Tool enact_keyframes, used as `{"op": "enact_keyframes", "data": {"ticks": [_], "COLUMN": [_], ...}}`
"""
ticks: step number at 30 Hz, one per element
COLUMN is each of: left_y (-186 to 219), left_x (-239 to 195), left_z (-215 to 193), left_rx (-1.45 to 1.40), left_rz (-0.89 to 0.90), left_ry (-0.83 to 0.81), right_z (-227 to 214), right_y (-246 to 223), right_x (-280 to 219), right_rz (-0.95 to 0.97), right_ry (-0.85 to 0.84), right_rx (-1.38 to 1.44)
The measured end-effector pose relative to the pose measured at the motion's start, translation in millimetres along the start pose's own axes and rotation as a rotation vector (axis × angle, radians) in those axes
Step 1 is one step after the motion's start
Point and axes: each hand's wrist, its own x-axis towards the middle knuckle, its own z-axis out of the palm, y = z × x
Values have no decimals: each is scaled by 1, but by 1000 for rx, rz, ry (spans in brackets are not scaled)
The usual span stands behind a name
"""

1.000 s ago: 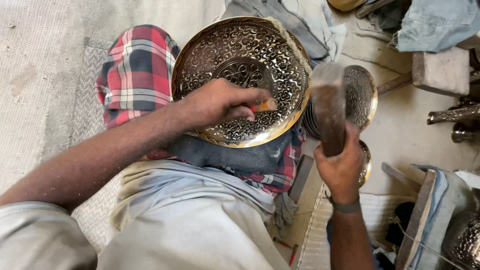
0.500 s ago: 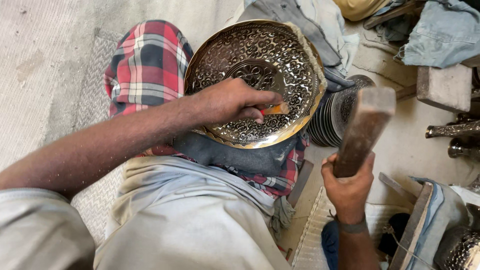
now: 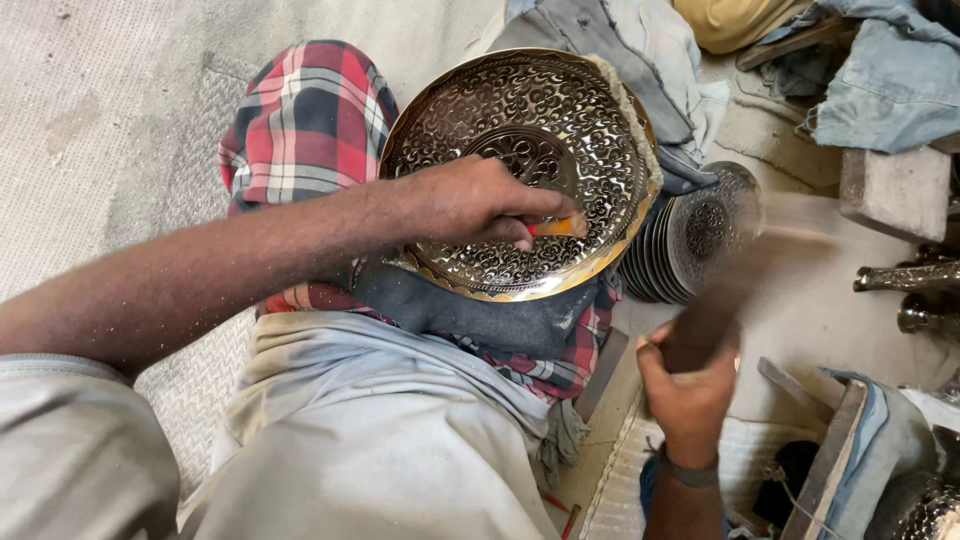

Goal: The person hammers a small red-handled punch against a brass plate to create a decorative pattern. The plate rests on a cloth-covered lap while the person repeatedly strikes the punch with a wooden mallet.

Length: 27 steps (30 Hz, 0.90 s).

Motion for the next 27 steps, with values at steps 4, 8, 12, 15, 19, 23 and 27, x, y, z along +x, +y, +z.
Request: {"op": "enact_keyframes", "data": {"ticks": [4,8,12,15,19,23,27], "left_y": [0,1,4,3,4,1,2], "left_x": [6,1,4,5,9,7,10], "left_z": [-6,-8,-13,-12,-18,-17,-23], "left_rx": [2,25,-29,-7,-8,33,9], "left_rz": [11,-68,-32,-64,-37,-18,0], "left_ry": [-32,-109,-79,-116,-131,-154,-186], "right_z": [9,17,20,24,25,30,34], "right_y": [1,4,11,13,9,6,13], "right_x": [0,-11,-12,-13,-14,-22,-22], "right_rz": [203,102,130,195,234,222,233], "right_ry": [-60,60,37,68,-94,47,-70], "right_rx": [234,316,303,449,90,399,272]}}
